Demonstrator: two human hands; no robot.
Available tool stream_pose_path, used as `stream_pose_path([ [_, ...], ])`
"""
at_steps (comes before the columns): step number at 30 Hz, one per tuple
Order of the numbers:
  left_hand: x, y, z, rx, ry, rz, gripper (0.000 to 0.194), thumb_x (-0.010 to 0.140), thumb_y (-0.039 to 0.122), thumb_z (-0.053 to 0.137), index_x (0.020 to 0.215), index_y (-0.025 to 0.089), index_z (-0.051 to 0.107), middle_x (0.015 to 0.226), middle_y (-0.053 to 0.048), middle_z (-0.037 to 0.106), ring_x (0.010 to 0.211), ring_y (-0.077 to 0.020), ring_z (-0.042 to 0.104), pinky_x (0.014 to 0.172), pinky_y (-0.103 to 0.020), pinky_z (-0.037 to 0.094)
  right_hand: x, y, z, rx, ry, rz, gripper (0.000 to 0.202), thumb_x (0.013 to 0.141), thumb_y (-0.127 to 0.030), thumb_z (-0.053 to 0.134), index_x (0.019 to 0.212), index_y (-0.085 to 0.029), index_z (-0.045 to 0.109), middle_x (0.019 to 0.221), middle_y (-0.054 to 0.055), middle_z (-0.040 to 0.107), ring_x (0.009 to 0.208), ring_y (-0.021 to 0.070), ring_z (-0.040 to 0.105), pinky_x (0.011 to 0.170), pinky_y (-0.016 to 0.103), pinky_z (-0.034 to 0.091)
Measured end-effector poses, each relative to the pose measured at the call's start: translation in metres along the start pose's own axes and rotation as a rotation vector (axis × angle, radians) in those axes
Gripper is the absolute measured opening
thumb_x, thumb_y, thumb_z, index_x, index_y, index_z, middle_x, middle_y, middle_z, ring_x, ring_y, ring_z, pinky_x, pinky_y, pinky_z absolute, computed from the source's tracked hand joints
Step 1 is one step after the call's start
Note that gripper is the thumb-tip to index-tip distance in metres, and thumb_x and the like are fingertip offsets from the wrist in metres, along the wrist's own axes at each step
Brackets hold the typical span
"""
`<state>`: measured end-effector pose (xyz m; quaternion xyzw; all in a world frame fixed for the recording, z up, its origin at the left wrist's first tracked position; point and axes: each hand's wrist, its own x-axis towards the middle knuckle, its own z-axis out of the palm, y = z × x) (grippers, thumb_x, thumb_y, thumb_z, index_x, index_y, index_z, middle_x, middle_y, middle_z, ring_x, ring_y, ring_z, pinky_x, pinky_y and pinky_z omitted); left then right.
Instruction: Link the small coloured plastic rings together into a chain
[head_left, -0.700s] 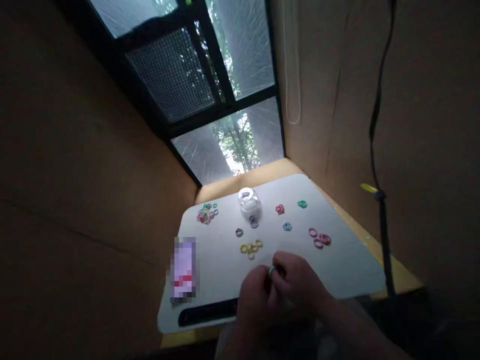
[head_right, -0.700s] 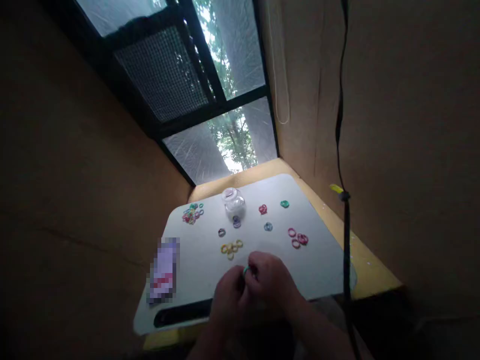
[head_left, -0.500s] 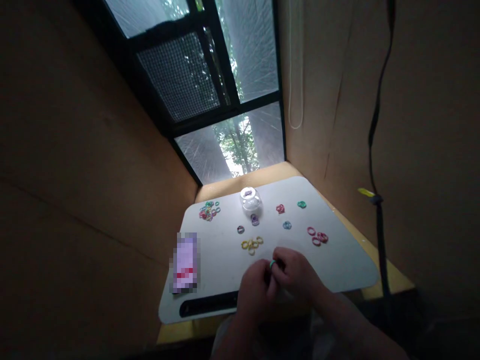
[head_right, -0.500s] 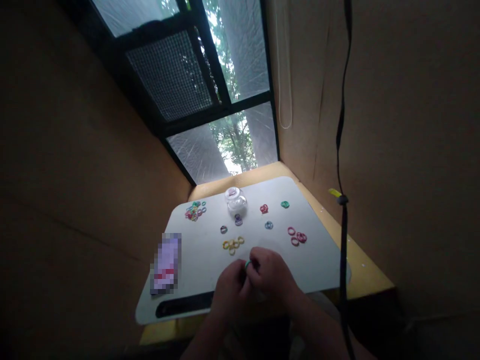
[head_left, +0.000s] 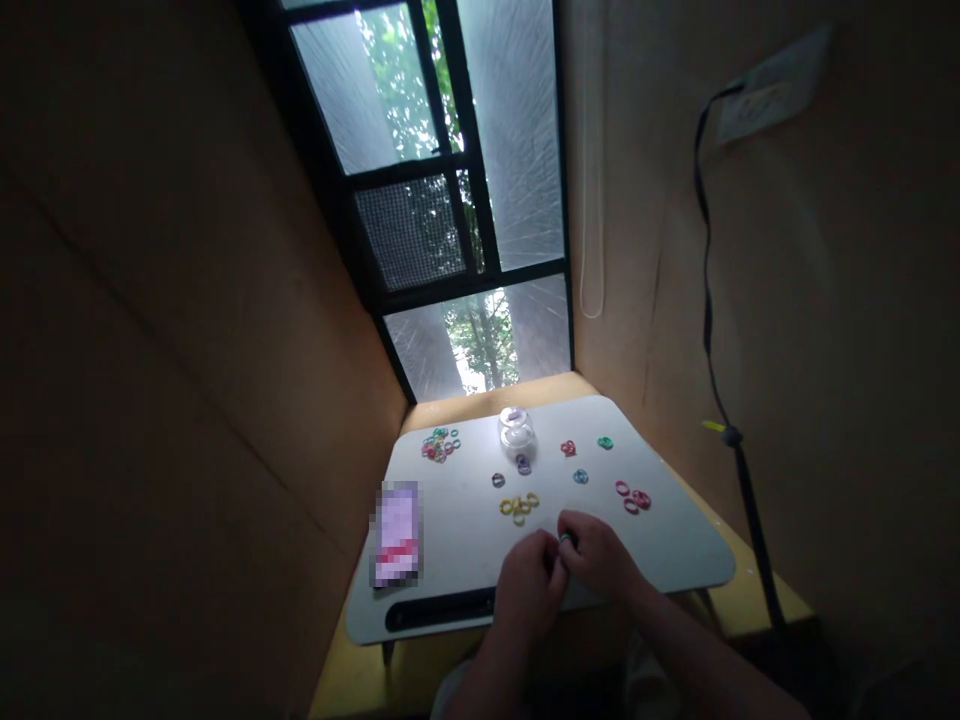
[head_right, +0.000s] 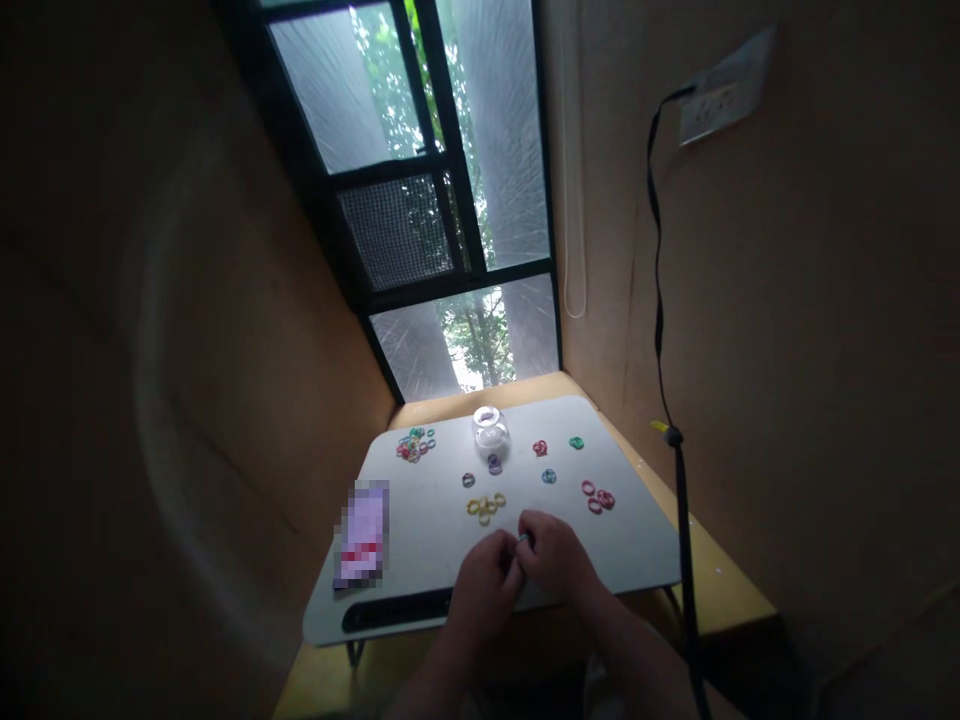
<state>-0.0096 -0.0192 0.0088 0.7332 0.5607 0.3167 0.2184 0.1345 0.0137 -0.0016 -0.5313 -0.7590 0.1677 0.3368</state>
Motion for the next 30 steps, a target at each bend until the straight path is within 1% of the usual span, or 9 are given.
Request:
stream_pose_path([
  [8,-0.003,-0.003,0.002,0.005,0.023,0.001,0.006,0.082,0.023,0.052,0.079,0.019,0.056,0.074,0.000,0.057,0.068,-0.0131,0.049,0.062,-0.024,0.032,-0.001,0.002,0.004,-0.008,0.012,-0.005,0.007,0.068,-0.014,0.043,0.068,-0.020,0.046,0.065,-0.001,0.053,0.064,0.0140,0.048,0.061,0.024,0.029],
  [17,-0.007,-0.002,0.001,0.036,0.025,0.003,0.007,0.083,0.022,0.051,0.079,0.019,0.056,0.076,0.000,0.059,0.071,-0.0137,0.050,0.063,-0.025,0.032,-0.003,0.004,0.006,-0.008,0.024,-0.002,0.008,0.070,-0.013,0.044,0.069,-0.020,0.049,0.066,-0.001,0.055,0.064,0.0138,0.049,0.061,0.024,0.030],
  [25,-0.009,0.002,0.001,0.022,0.013,-0.015,0.008,0.083,0.022,0.051,0.081,0.019,0.058,0.078,-0.001,0.060,0.073,-0.0140,0.052,0.065,-0.025,0.034,-0.006,0.000,0.003,-0.024,0.017,0.021,0.008,0.070,-0.012,0.045,0.070,-0.019,0.049,0.068,-0.001,0.055,0.066,0.0139,0.049,0.062,0.024,0.030],
  [30,-0.012,0.004,0.001,0.017,0.025,-0.010,0.008,0.083,0.020,0.050,0.079,0.018,0.057,0.074,0.000,0.059,0.070,-0.0139,0.051,0.064,-0.025,0.032,-0.010,-0.004,0.000,-0.015,0.025,0.023,0.011,0.070,-0.010,0.044,0.069,-0.019,0.049,0.067,-0.001,0.055,0.065,0.0142,0.049,0.062,0.024,0.030],
])
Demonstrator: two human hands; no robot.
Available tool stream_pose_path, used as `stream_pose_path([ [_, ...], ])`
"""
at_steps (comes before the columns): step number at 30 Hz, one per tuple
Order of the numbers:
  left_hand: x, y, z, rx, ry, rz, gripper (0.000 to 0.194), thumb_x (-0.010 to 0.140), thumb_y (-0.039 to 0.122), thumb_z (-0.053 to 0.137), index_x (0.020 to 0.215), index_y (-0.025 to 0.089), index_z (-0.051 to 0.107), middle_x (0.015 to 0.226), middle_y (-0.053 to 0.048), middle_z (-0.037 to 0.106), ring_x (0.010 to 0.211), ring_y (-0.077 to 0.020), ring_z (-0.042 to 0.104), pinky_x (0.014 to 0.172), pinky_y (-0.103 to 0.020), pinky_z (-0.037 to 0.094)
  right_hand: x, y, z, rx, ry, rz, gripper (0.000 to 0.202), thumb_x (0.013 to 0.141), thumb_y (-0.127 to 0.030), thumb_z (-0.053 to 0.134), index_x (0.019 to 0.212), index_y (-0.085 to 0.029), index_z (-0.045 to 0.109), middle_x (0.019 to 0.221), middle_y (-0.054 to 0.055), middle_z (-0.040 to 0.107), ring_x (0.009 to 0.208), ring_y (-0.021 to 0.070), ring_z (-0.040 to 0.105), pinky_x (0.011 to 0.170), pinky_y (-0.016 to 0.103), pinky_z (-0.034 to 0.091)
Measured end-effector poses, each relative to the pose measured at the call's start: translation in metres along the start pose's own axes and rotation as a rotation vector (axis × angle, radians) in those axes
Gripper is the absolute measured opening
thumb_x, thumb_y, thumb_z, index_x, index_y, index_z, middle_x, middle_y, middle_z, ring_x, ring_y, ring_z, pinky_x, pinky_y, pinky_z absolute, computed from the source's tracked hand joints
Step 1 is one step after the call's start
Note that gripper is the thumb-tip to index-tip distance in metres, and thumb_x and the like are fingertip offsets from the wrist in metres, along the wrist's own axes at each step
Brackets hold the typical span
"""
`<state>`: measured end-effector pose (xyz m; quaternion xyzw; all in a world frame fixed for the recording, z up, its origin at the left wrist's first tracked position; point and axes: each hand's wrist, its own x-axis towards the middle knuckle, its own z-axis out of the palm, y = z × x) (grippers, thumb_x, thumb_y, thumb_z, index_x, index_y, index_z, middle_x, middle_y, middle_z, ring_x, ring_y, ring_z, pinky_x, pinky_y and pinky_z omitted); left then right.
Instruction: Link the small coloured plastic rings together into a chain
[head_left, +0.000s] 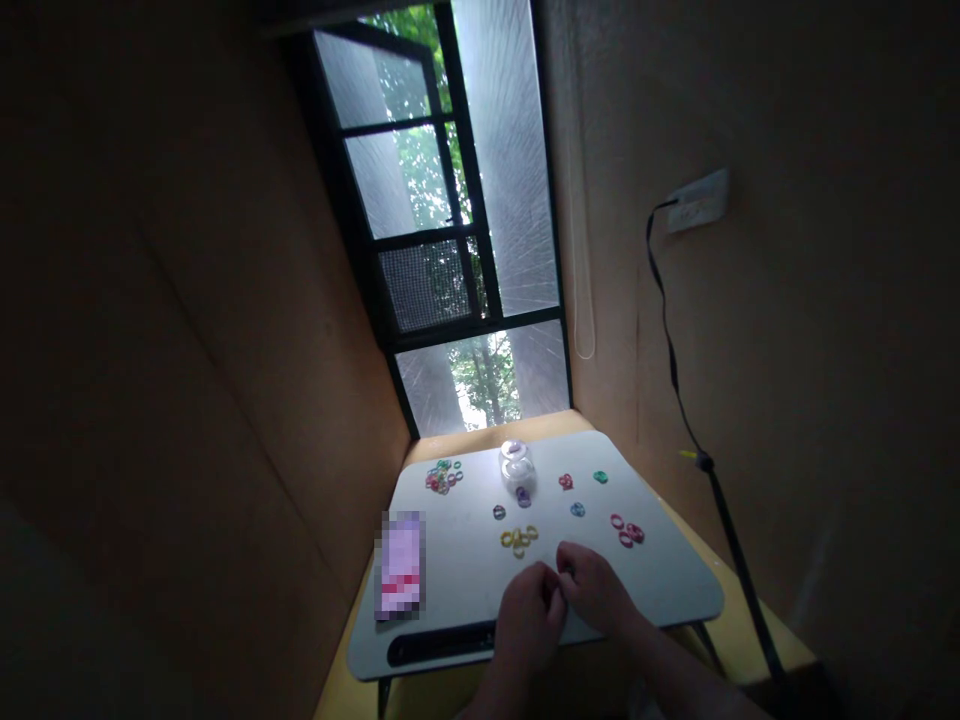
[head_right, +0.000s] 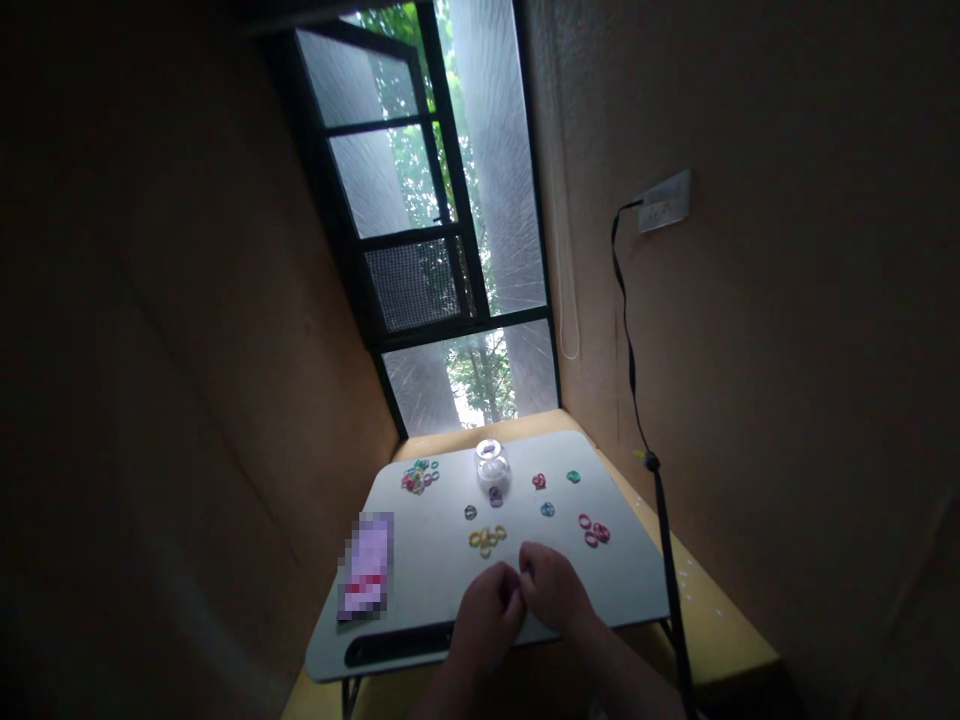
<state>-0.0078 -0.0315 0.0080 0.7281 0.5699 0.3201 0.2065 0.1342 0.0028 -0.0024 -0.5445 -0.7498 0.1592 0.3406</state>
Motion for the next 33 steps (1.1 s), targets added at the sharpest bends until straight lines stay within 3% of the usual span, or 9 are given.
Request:
stream_pose_path([
  [12,-0.008,-0.007,0.004,-0.018,0.002,0.020,0.008,0.082,0.019,0.050,0.080,0.018,0.057,0.080,-0.001,0.061,0.074,-0.0150,0.053,0.068,-0.026,0.035,-0.005,0.006,0.011,-0.036,0.020,-0.016,0.010,0.069,-0.010,0.043,0.069,-0.020,0.047,0.068,0.000,0.055,0.066,0.0147,0.049,0.063,0.025,0.032],
  [33,-0.005,-0.008,-0.001,-0.013,0.010,0.012,0.006,0.081,0.018,0.051,0.080,0.018,0.057,0.080,-0.001,0.061,0.074,-0.0146,0.052,0.067,-0.026,0.033,0.000,0.005,0.013,-0.044,0.007,-0.020,0.008,0.070,-0.012,0.045,0.069,-0.020,0.047,0.067,-0.001,0.055,0.065,0.0144,0.049,0.062,0.024,0.031],
])
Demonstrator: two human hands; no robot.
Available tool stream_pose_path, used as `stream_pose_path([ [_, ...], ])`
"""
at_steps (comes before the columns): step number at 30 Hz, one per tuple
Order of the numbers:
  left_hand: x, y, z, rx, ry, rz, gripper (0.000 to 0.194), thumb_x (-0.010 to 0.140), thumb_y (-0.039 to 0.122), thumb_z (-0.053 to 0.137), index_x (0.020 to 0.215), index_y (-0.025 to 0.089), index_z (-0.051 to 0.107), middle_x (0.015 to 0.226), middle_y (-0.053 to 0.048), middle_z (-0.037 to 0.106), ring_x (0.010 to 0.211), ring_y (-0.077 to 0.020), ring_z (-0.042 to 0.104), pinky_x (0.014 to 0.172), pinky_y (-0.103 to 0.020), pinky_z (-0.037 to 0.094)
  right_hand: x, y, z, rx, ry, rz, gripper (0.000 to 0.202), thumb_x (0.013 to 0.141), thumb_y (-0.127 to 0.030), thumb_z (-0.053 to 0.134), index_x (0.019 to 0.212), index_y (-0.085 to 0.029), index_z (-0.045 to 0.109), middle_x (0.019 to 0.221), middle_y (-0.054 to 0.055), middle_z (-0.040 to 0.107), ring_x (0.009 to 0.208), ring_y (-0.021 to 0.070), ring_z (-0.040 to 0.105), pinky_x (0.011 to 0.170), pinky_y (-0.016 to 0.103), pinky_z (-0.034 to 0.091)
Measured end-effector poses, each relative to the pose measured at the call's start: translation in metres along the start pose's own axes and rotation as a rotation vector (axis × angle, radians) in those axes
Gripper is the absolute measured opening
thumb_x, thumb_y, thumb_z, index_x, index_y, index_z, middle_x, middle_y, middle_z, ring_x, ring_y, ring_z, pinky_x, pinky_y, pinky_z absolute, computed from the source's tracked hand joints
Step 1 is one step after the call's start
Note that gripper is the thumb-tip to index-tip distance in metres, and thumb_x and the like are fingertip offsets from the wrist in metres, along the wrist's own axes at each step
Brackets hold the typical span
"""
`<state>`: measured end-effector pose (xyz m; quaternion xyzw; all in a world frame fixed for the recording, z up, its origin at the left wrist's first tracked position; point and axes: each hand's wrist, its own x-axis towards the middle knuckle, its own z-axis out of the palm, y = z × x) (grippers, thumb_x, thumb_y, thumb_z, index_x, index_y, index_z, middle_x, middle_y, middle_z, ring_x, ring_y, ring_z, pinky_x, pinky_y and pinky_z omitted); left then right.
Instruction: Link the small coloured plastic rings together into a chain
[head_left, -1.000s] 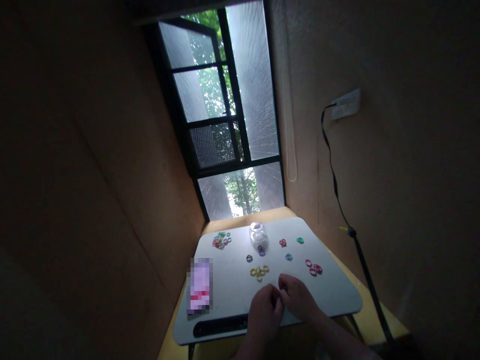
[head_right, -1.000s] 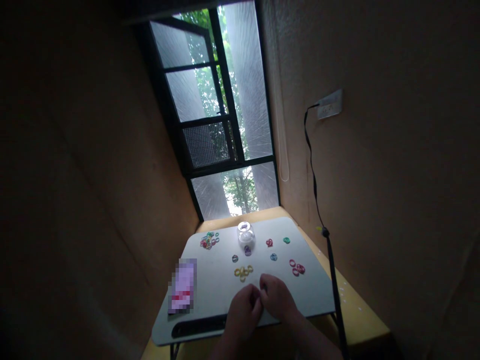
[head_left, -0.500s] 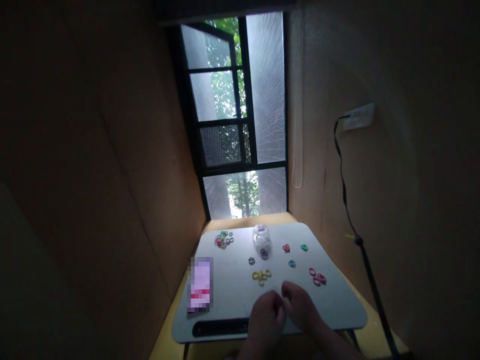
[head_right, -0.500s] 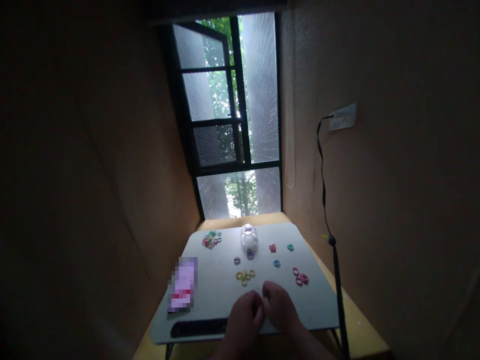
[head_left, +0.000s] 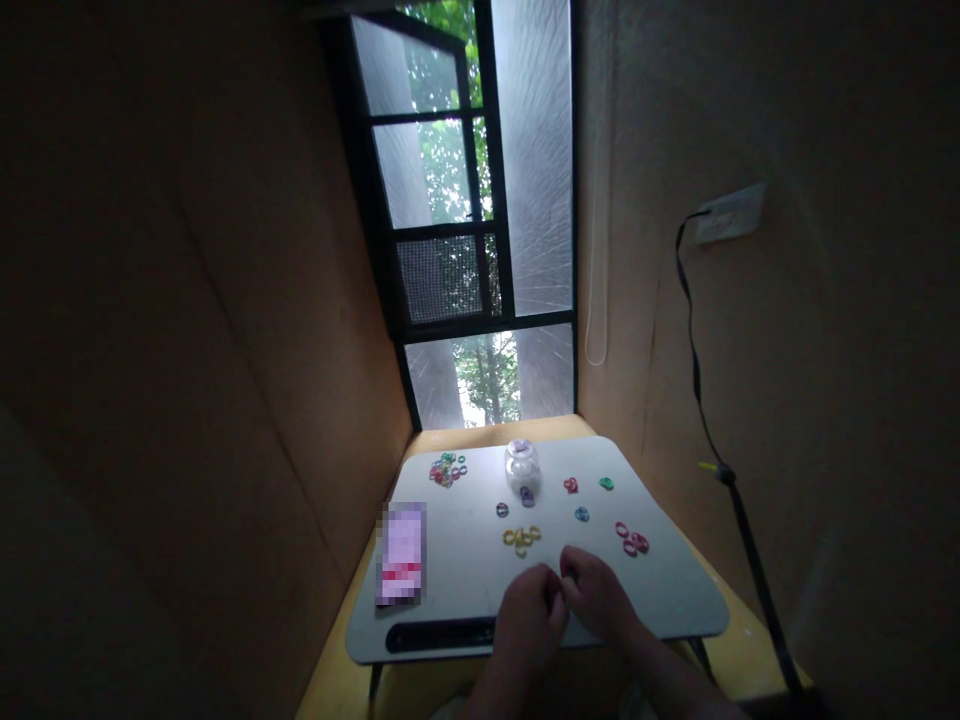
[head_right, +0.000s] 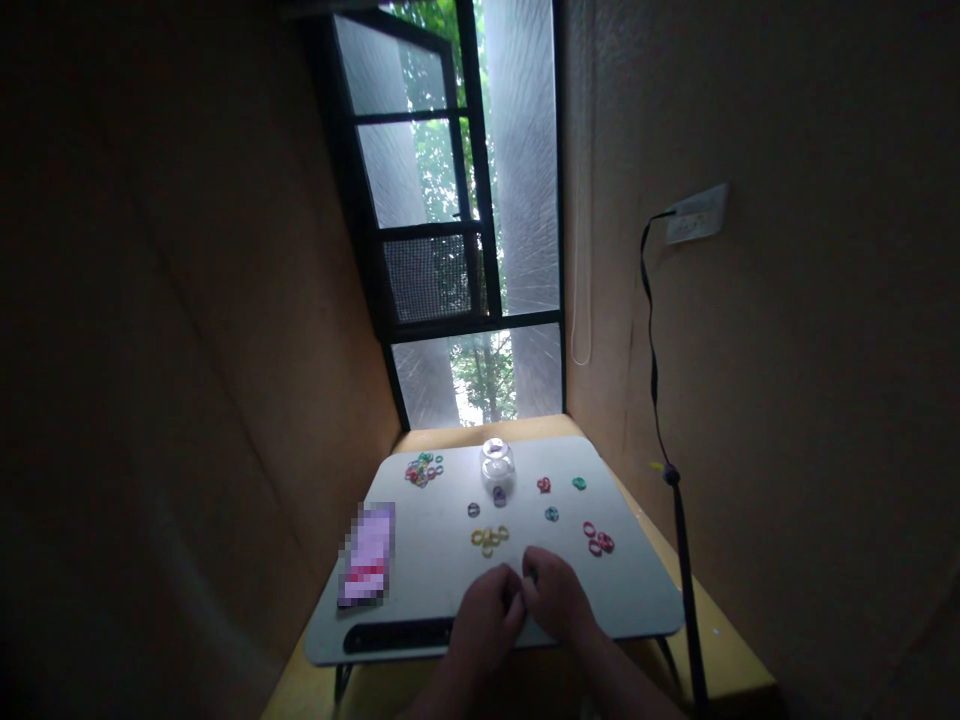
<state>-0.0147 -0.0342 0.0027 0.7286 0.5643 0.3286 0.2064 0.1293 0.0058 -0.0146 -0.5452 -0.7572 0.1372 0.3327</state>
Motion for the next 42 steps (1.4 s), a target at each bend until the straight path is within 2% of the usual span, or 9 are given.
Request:
stream_pose_path([
  [29,-0.001,-0.002,0.004,0.012,0.008,0.014,0.008,0.083,0.022,0.050,0.079,0.019,0.056,0.076,-0.001,0.059,0.071,-0.0140,0.051,0.064,-0.025,0.033,-0.004,-0.003,-0.004,0.026,0.018,-0.007,0.009,0.071,-0.012,0.044,0.068,-0.020,0.048,0.067,-0.001,0.055,0.065,0.0140,0.049,0.062,0.024,0.030],
  [42,-0.006,-0.005,0.001,-0.009,-0.009,0.018,0.006,0.082,0.022,0.051,0.080,0.019,0.056,0.078,-0.001,0.060,0.072,-0.0145,0.051,0.065,-0.026,0.032,-0.005,0.004,0.006,-0.007,0.038,-0.044,0.008,0.068,-0.013,0.043,0.068,-0.020,0.045,0.066,0.000,0.054,0.064,0.0147,0.049,0.060,0.024,0.031],
])
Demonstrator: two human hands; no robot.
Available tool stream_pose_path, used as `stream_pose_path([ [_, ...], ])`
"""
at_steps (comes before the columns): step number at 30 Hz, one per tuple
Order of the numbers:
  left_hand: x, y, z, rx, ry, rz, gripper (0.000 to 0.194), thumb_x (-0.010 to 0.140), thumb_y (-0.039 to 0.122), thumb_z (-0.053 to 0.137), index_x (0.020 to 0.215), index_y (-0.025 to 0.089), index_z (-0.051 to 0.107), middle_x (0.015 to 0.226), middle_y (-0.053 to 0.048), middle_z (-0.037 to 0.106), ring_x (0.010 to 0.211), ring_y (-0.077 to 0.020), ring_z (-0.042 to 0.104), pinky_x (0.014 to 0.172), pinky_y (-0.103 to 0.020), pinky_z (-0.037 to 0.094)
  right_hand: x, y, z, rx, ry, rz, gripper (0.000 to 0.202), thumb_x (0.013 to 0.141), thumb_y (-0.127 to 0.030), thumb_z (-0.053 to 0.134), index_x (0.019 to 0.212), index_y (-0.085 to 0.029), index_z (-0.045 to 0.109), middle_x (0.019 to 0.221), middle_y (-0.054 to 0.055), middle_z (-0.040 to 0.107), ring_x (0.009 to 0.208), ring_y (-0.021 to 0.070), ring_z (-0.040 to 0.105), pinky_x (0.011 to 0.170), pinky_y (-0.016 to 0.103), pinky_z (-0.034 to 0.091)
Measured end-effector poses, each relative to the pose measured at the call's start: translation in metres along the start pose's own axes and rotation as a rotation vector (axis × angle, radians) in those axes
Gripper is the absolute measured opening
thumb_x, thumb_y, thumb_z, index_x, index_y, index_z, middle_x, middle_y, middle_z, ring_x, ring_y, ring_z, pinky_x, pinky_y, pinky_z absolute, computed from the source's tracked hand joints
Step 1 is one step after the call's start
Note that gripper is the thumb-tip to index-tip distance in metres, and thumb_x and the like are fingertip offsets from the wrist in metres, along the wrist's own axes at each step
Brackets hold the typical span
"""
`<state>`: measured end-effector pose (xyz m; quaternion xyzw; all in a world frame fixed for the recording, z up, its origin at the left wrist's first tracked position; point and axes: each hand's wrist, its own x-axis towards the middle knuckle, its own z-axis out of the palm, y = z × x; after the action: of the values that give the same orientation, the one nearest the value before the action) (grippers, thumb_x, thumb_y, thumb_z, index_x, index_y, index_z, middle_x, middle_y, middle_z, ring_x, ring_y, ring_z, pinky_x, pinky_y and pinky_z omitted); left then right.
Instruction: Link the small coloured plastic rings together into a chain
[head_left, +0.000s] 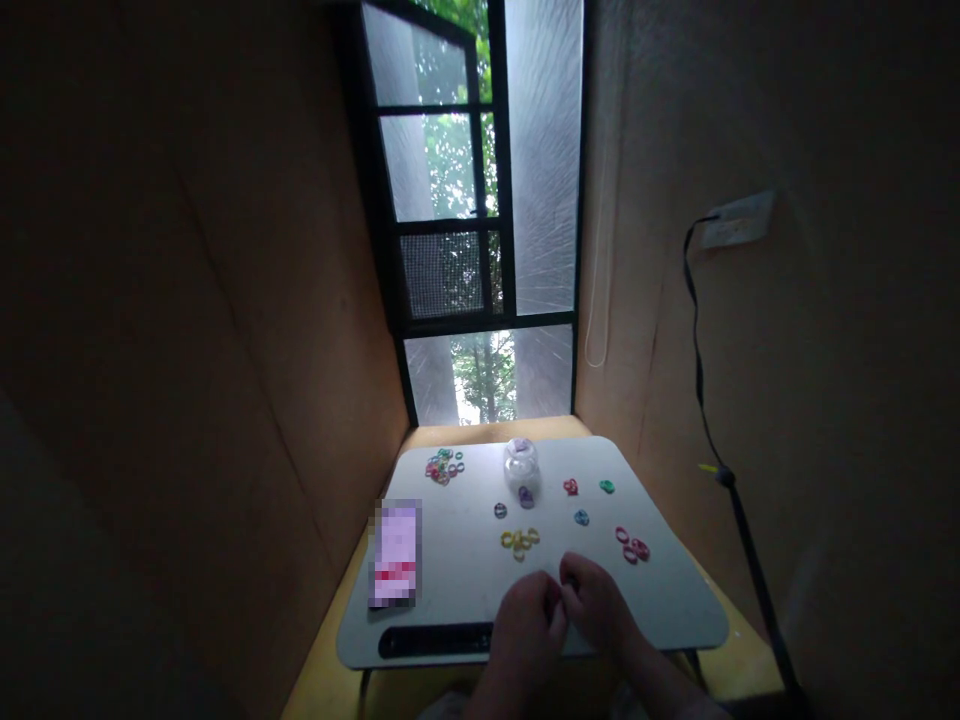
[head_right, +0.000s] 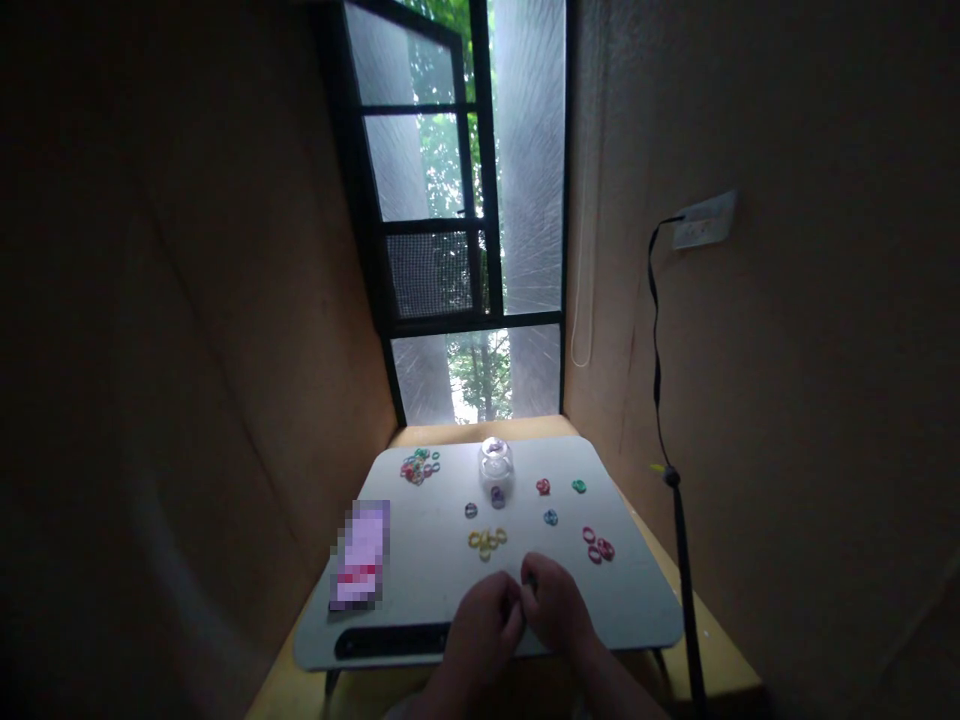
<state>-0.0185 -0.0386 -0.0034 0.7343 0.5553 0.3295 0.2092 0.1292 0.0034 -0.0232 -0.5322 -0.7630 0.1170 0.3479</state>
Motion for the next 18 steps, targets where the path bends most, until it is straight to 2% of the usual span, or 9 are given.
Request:
stream_pose_path([
  [9,-0.003,-0.011,-0.004,-0.016,-0.016,0.035,0.011,0.082,0.027,0.051,0.083,0.020,0.060,0.080,-0.003,0.062,0.074,-0.0166,0.053,0.065,-0.028,0.033,-0.001,-0.002,0.007,-0.062,-0.024,0.028,0.005,0.070,-0.019,0.041,0.066,-0.022,0.041,0.062,-0.001,0.051,0.061,0.0157,0.048,0.058,0.025,0.033],
  [13,-0.001,-0.022,-0.003,-0.042,-0.032,0.026,0.014,0.079,0.027,0.052,0.083,0.020,0.063,0.080,-0.005,0.064,0.073,-0.0180,0.054,0.065,-0.029,0.035,-0.002,-0.003,0.011,-0.099,-0.034,0.001,0.008,0.073,-0.023,0.040,0.065,-0.023,0.039,0.061,0.000,0.051,0.059,0.0159,0.048,0.057,0.026,0.034],
  [18,0.002,-0.030,0.002,-0.076,-0.040,0.027,0.018,0.077,0.032,0.053,0.082,0.020,0.066,0.079,-0.007,0.065,0.070,-0.0188,0.055,0.064,-0.029,0.039,0.000,0.001,0.012,-0.074,-0.055,-0.030,0.010,0.071,-0.025,0.045,0.062,-0.023,0.043,0.058,0.000,0.052,0.056,0.0157,0.046,0.055,0.026,0.035],
])
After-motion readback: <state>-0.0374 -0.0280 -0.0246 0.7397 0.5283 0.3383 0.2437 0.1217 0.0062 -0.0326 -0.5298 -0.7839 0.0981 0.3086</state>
